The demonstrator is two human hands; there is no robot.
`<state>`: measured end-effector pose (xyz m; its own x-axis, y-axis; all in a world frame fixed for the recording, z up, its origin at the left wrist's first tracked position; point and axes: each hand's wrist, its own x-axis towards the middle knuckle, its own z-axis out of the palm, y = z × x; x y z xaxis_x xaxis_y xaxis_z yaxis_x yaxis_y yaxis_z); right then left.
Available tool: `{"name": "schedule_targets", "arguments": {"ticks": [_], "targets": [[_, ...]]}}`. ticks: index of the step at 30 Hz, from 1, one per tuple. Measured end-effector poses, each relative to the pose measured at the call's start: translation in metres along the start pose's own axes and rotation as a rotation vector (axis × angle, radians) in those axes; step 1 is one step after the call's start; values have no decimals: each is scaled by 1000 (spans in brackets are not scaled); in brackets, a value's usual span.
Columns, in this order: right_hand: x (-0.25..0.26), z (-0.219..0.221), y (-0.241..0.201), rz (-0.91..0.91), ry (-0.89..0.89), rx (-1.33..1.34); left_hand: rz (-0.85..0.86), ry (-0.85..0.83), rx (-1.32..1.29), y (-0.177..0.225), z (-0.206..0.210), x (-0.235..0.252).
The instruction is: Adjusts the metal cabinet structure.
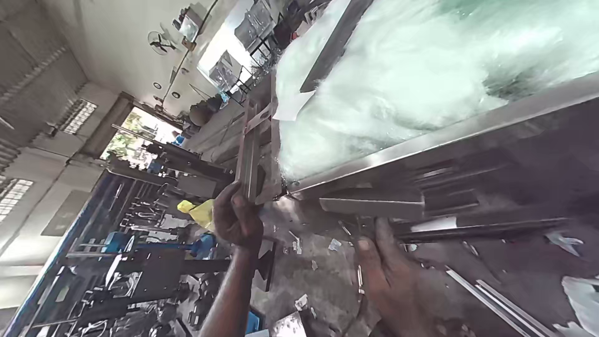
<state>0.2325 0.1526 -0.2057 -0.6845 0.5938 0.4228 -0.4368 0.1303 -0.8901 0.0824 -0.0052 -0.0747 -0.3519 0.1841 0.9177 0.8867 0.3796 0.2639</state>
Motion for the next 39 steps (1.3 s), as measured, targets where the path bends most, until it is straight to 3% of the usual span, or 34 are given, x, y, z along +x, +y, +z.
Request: {"name": "schedule_targets", "arguments": {"ticks": [5,11,14,17,21,28,35,39], "targets": [[4,5,0,-49,-60,-80,0,-23,-12,0,-2,2],[-4,-11,-8,130,252,117,-27,-5,-32,3,-1,0],[4,1,-8,43,-29,-108,-29,-15,-28,0,-3,0],[23,2,0,-86,-121,-182,-20,-19,-50,-3,-3,4],[15,-1,-2,-41,-101,-149,-29,-16,-97,3,-3,-2],[-2,0,4,-50,89,-42,-29,3,-96,1,-3,0],[1,5,-3,-38,-48,-103,5,-6,-110,-1,-1,0],[-5,-6,-5,-15,65,-47,-14,-23,-107,1,-3,0]]}}
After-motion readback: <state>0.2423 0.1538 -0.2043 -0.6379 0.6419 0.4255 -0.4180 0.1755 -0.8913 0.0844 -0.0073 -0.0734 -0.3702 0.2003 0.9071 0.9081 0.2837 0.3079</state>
